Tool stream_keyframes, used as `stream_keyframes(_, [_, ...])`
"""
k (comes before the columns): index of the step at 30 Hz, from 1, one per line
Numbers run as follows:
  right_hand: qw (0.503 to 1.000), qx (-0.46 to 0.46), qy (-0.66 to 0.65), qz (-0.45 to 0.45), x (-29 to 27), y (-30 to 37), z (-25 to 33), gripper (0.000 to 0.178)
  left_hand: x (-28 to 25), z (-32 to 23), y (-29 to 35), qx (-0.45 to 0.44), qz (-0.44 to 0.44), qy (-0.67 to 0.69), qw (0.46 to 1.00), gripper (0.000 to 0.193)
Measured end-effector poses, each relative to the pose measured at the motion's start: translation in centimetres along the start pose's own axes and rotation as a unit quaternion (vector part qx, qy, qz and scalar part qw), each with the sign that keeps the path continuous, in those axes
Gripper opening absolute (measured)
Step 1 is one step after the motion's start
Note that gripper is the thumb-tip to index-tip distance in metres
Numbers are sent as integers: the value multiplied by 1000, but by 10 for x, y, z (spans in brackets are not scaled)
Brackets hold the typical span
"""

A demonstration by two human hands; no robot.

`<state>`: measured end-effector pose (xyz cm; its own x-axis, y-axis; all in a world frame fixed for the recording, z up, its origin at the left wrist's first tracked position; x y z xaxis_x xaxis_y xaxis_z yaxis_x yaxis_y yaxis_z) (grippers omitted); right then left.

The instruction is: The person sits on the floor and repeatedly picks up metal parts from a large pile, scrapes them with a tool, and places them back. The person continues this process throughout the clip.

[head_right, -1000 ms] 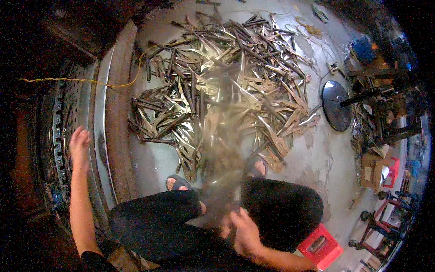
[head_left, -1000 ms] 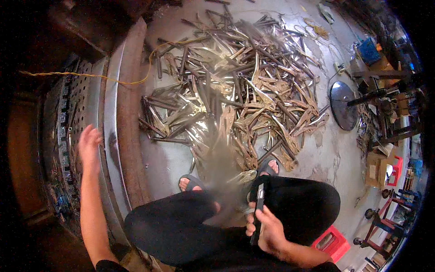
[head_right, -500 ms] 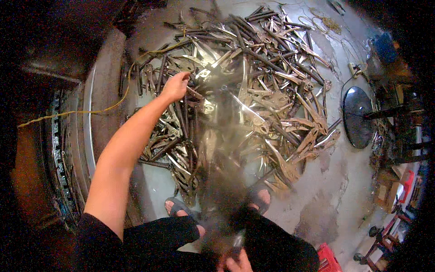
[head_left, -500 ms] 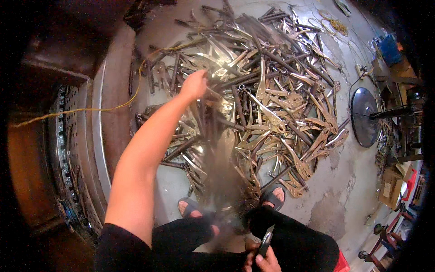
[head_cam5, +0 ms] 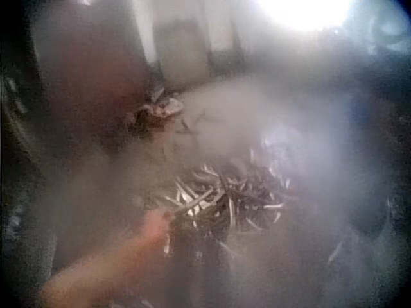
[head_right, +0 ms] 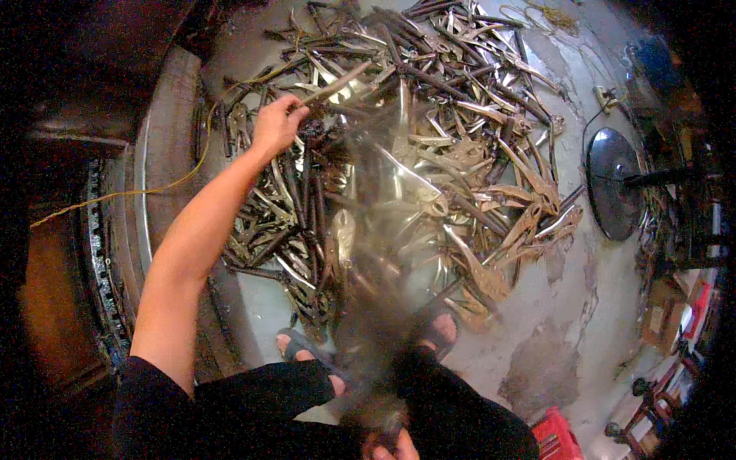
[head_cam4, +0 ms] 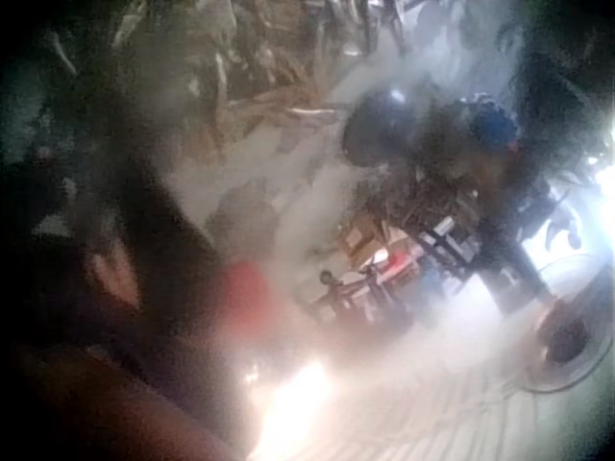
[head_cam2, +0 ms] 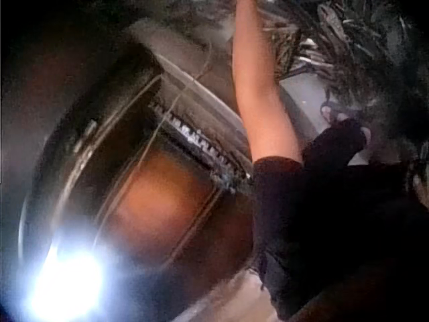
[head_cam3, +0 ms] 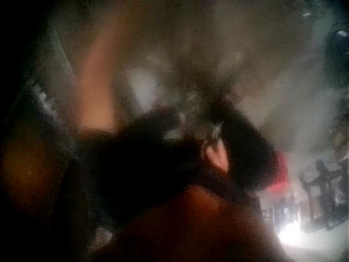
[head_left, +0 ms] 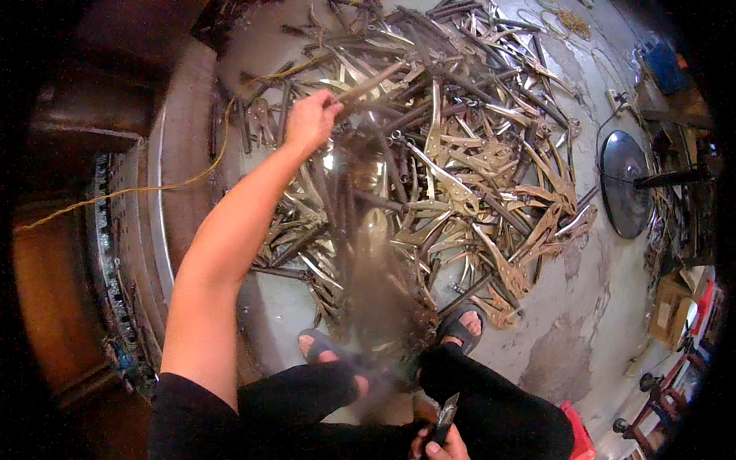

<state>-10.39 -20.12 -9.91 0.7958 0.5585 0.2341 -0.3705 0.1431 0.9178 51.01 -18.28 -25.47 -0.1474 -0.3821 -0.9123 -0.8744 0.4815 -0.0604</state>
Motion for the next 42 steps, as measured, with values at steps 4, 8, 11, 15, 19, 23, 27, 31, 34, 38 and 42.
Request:
stream_keyframes(4, [998,-18,-57,34,13,20,5,45,-117,-27,31,61,-90,-97,989,23])
stream_keyframes(8, [988,48,-144,23,24,30,-4,48,-229,-52,96,91,-111,-59,988,21])
stream_keyframes(11, [981,-99,25,167,33,28,18,27,-310,-65,166,67,-109,30,991,20])
stream_keyframes(15, [973,-176,26,148,37,37,28,30,-381,-88,276,48,-115,186,975,14])
stream_keyframes(19, [949,-271,35,156,58,61,46,42,-382,-109,375,-4,-82,396,915,11])
stream_keyframes(23, [945,-207,67,244,68,61,11,36,-337,-155,427,-94,11,488,868,15])
stream_keyframes(27, [911,-242,263,203,65,64,3,26,-325,-180,448,-112,23,511,852,14])
stream_keyframes(31, [886,-251,319,225,67,64,-15,30,-316,-187,455,-146,-7,592,792,15])
stream_keyframes(34, [884,-235,338,223,68,69,-20,33,-290,-184,464,-111,55,693,710,49])
stream_keyframes(38, [927,-206,206,238,75,76,-13,19,-245,-199,505,-116,288,740,597,76])
stream_keyframes(42, [920,-227,193,253,83,77,-10,19,-226,-204,508,-131,317,764,546,69])
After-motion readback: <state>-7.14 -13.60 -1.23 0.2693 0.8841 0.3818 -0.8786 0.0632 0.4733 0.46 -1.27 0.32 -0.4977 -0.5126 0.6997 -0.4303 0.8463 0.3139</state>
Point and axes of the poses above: each hand's wrist, its own y-axis away from the middle knuckle, its own x-axis out of the palm, z = x × y, the point moved 7 cm from there along -y, towards the middle knuckle, and after that the axes turned 1 degree about x, right-handed, at the moved point
